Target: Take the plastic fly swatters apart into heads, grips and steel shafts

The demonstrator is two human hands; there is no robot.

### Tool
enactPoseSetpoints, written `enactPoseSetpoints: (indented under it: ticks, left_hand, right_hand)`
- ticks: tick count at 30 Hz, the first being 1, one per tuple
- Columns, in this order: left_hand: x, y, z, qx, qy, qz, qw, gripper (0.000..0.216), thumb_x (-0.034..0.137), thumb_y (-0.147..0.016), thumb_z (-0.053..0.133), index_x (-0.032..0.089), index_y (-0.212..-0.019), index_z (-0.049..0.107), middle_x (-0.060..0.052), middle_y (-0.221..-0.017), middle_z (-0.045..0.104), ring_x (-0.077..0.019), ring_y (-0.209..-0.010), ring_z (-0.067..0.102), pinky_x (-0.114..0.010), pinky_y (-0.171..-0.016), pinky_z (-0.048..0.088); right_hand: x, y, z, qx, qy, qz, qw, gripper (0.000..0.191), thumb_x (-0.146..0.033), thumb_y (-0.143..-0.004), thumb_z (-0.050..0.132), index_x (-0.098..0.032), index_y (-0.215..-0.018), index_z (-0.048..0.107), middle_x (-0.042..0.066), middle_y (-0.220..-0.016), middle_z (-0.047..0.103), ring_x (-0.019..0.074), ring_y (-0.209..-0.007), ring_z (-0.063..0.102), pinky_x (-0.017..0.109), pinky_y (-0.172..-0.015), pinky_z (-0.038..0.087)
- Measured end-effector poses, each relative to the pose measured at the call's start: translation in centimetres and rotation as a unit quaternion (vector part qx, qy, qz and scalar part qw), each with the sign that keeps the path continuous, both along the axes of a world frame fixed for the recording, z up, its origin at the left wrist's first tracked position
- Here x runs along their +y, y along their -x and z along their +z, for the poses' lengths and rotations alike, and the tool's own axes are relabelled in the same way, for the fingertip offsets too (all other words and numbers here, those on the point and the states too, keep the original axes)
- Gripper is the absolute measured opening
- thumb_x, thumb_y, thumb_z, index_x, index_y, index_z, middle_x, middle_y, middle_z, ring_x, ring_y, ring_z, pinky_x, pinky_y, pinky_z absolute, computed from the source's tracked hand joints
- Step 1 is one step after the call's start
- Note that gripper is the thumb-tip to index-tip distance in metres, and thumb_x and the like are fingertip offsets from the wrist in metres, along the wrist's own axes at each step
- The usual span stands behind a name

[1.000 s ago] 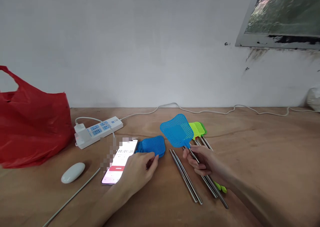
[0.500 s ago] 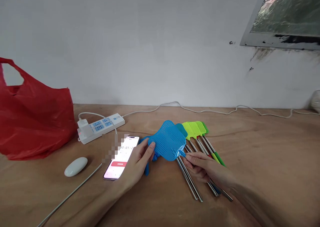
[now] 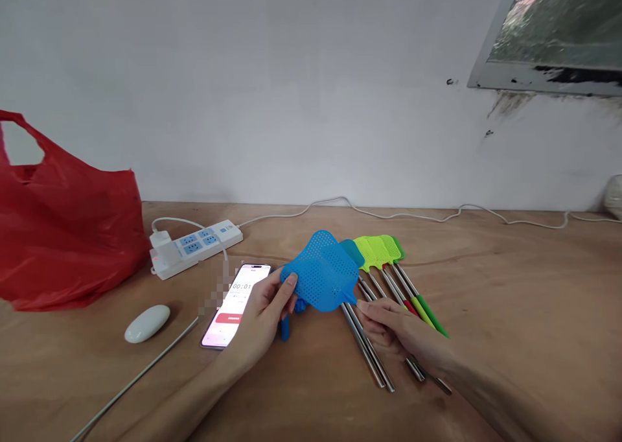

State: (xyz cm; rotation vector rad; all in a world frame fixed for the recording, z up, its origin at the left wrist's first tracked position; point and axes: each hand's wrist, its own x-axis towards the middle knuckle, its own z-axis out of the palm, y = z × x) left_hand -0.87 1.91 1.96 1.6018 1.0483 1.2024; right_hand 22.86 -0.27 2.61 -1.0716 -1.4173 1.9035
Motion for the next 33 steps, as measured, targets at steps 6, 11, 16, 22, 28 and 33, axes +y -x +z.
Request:
enactPoseSetpoints:
  ticks: [6,11,16,22,28,33]
  left_hand:
    - [0.3,0.3,-0.1,-0.022,-0.001,0.032,0.999,0.041,0.05,-0.096,0.052,0.022,-0.067,0.046,0.005,-0.054,0.039,-0.0103,-0.047,0.036,-0.022,-0.042,0.028]
    - [1.2,1.1,0.0,-0.087,-0.045,0.19,0.977,0.04,0.053,-0.095,0.05,0.024,-0.07,0.038,0.008,-0.053,0.034,-0.0099,-0.044,0.033,-0.02,-0.042,0.028]
    - [1.2,0.4,-0.1,0.002,-0.043,0.125,0.991,0.035,0.05,-0.089,0.06,0.021,-0.072,0.054,0.006,-0.056,0.045,-0.0104,-0.048,0.044,-0.021,-0.044,0.036]
    - [1.2,0.5,-0.3,0.092,-0.03,0.121,0.988,0.027,0.048,-0.092,0.056,0.022,-0.087,0.057,0.008,-0.047,0.052,-0.0137,-0.043,0.054,-0.022,-0.045,0.041]
    - [2.4,1.1,-0.9,0.131,-0.027,0.14,0.981,0.03,0.049,-0.091,0.055,0.023,-0.106,0.049,0.008,-0.05,0.059,-0.0167,-0.038,0.057,-0.023,-0.036,0.045]
    - [3.2,1.4,-1.2,0.24,-0.094,0.155,0.954,0.023,0.044,-0.096,0.048,0.022,-0.095,0.055,0.001,-0.067,0.069,-0.0186,-0.051,0.066,-0.029,-0.054,0.054]
  right_hand:
    - [-0.3,0.0,-0.2,0.01,0.017,0.009,1.0,0.063,-0.074,-0.08,0.063,-0.023,-0.059,0.032,-0.012,-0.047,0.024,0.0049,-0.04,0.013,0.024,-0.037,0.007]
    - [0.1,-0.7,0.1,-0.032,0.06,0.003,0.998,0.064,-0.074,-0.082,0.06,-0.023,-0.058,0.03,-0.012,-0.045,0.022,0.0047,-0.039,0.012,0.024,-0.037,0.005]
    - [0.8,-1.0,-0.3,0.006,0.07,0.001,0.998,0.063,-0.072,-0.087,0.055,-0.022,-0.058,0.031,-0.011,-0.045,0.021,0.0047,-0.039,0.01,0.023,-0.037,0.002]
    - [1.0,-1.2,-0.8,0.036,0.073,0.003,0.997,0.058,-0.067,-0.09,0.056,-0.021,-0.06,0.035,-0.012,-0.047,0.02,0.0046,-0.041,0.008,0.021,-0.036,0.002]
    - [1.0,-1.5,-0.9,0.021,0.076,0.004,0.997,0.051,-0.062,-0.091,0.058,-0.021,-0.066,0.041,-0.012,-0.049,0.019,0.0049,-0.043,0.009,0.02,-0.037,0.004]
    - [0.7,-1.2,-0.7,0.024,0.076,0.007,0.997,0.05,-0.059,-0.091,0.059,-0.021,-0.066,0.04,-0.012,-0.049,0.019,0.0044,-0.042,0.009,0.021,-0.038,0.003]
